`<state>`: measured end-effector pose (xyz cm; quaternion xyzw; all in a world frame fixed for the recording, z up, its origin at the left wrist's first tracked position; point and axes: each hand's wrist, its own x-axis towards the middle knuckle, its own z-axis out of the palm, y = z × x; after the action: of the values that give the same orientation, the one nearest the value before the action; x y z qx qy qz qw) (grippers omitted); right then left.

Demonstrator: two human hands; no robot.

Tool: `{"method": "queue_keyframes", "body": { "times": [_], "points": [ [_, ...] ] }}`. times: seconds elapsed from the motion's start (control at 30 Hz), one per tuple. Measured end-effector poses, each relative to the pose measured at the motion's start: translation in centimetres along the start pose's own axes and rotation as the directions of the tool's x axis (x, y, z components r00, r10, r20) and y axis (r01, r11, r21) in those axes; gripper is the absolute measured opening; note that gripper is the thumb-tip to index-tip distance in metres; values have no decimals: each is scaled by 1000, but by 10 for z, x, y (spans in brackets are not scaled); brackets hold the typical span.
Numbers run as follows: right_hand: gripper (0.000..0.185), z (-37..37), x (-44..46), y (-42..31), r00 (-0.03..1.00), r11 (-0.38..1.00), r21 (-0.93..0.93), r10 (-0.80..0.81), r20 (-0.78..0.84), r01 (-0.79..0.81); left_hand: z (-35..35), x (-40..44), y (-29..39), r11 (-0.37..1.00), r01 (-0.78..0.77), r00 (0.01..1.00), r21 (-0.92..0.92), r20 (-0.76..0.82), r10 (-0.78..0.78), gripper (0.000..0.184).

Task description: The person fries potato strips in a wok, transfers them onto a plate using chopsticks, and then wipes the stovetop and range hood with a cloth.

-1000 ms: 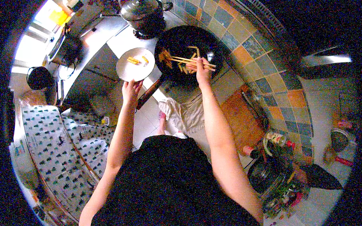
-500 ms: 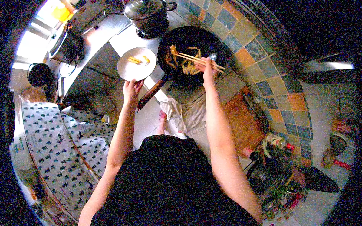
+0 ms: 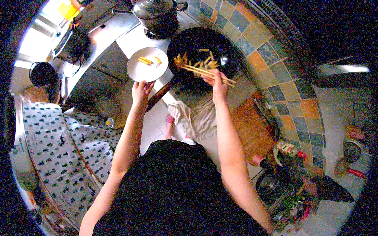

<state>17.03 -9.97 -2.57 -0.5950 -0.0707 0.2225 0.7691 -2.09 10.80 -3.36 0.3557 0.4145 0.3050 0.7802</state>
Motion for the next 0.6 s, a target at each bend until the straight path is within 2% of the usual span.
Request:
{"method": "queue_keyframes", "body": {
  "times": [0.07,0.2,0.33,0.47,0.6],
  "points": [
    [33,-2,1,3,998,999,29,-34,-56,36,0,-1,1,1000,1,1000,3,0,-1,22],
    [32,1,-6,2,1000,1000,11,16,23,-16,-1,-1,-3,1000,-13,1000,-27,8,13,24],
    [32,-2,-3,1,996,998,61,-21,-90,27,0,-2,-2,1000,-4,999,25,-38,5,26],
    [33,2,-8,-1,1000,1000,14,24,14,-25,0,-1,-4,1000,-21,1000,-23,-8,21,26],
    [34,-5,-6,-7,997,995,94,-20,-68,27,-1,-1,-5,1000,-16,1000,-2,-11,16,25]
  ]
}}
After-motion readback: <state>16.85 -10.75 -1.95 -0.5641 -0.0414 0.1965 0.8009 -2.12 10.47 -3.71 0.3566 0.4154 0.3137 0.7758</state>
